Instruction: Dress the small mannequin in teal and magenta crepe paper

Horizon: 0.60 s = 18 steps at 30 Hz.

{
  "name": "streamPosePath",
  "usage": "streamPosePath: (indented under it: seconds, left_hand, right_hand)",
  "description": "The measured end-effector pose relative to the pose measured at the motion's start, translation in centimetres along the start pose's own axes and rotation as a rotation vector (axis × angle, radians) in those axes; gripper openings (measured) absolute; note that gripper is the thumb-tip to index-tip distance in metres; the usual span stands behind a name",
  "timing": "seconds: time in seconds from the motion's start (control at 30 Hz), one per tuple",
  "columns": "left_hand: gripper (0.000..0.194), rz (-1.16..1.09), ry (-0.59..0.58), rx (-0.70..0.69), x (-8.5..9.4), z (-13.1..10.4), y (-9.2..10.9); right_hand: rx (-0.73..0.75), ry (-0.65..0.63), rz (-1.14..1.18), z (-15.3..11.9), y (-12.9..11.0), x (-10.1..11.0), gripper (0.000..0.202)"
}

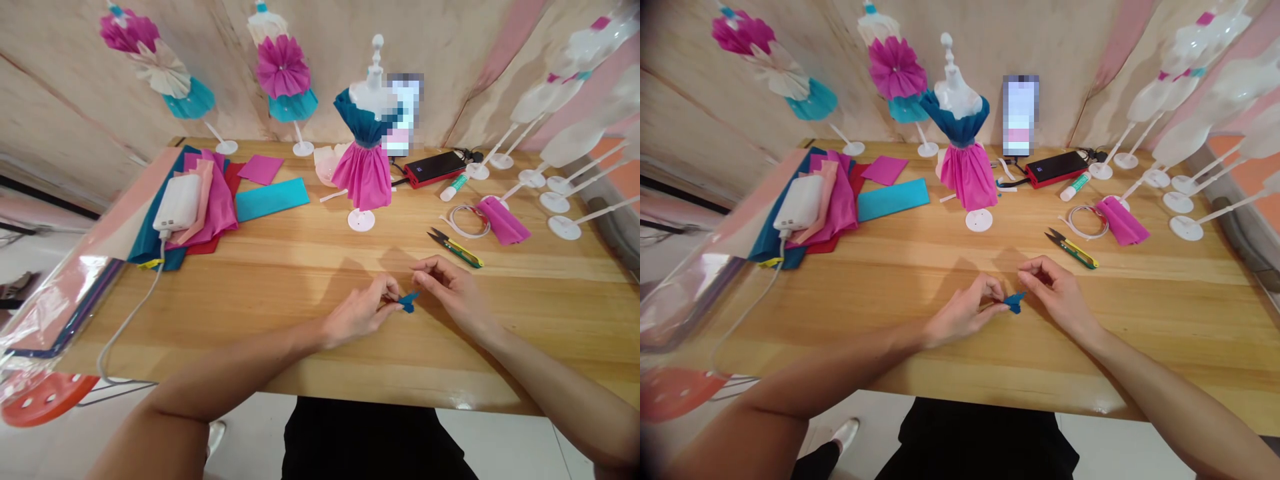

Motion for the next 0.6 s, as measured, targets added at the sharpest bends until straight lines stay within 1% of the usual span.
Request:
streamPosePath:
  seconds: [0.1, 0.13, 0.2, 0.3, 0.33, 0.4, 0.47, 0.5, 0.53, 0.6]
  left_hand:
    - [0.021, 0.015, 0.006, 0.018, 0.0, 0.0, -0.1]
    - [0.021, 0.021, 0.008, 0.025, 0.1, 0.1, -0.1]
    - [0.02, 0.029, 0.013, 0.037, 0.1, 0.1, -0.1]
    - [0.02, 0.035, 0.033, 0.042, 0.3, 0.2, 0.0]
    - [0.02, 0.037, 0.052, 0.037, 0.3, 0.2, 0.0]
    - [0.021, 0.035, 0.113, 0.021, 0.6, 0.4, -0.2]
    - [0.021, 0.017, 0.193, 0.016, 0.9, 0.5, -0.4]
    - [0.021, 0.001, 0.235, 0.019, 1.1, 0.6, -0.6]
    - [0.021, -0.018, 0.272, 0.024, 1.3, 0.6, -0.7]
    - [0.021, -0.055, 0.325, 0.033, 1.5, 0.8, -1.0]
  right_hand:
    - [0.058, -0.092, -0.118, -0.1, 0.5, -0.6, 0.025]
    - [0.086, -0.088, -0.167, -0.2, 0.5, -0.8, 0.023]
    - [0.129, -0.035, -0.228, -0.3, 0.3, -1.1, 0.021]
    - [0.089, -0.005, -0.181, -0.2, 0.0, -1.1, 0.023]
    - [0.063, 0.018, -0.152, -0.1, -0.1, -0.9, 0.023]
    - [0.034, 0.122, -0.112, 0.0, -0.2, -0.2, 0.023]
    - [0.056, 0.233, -0.122, 0.0, -0.2, 0.3, 0.021]
    - [0.074, 0.251, -0.138, 0.0, -0.1, 0.3, 0.02]
    - [0.093, 0.238, -0.156, 0.0, 0.0, 0.1, 0.02]
    - [0.121, 0.17, -0.187, -0.1, 0.4, -0.6, 0.026]
Point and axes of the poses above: each hand's wrist, its own z-axis towards the middle knuckle, its own x-axis out of the back of the hand, y = z × x, the point moved 3 cm from there along z, towards the middle knuckle, and after that the axes turned 10 degrees about -x, right-handed, at the moved point
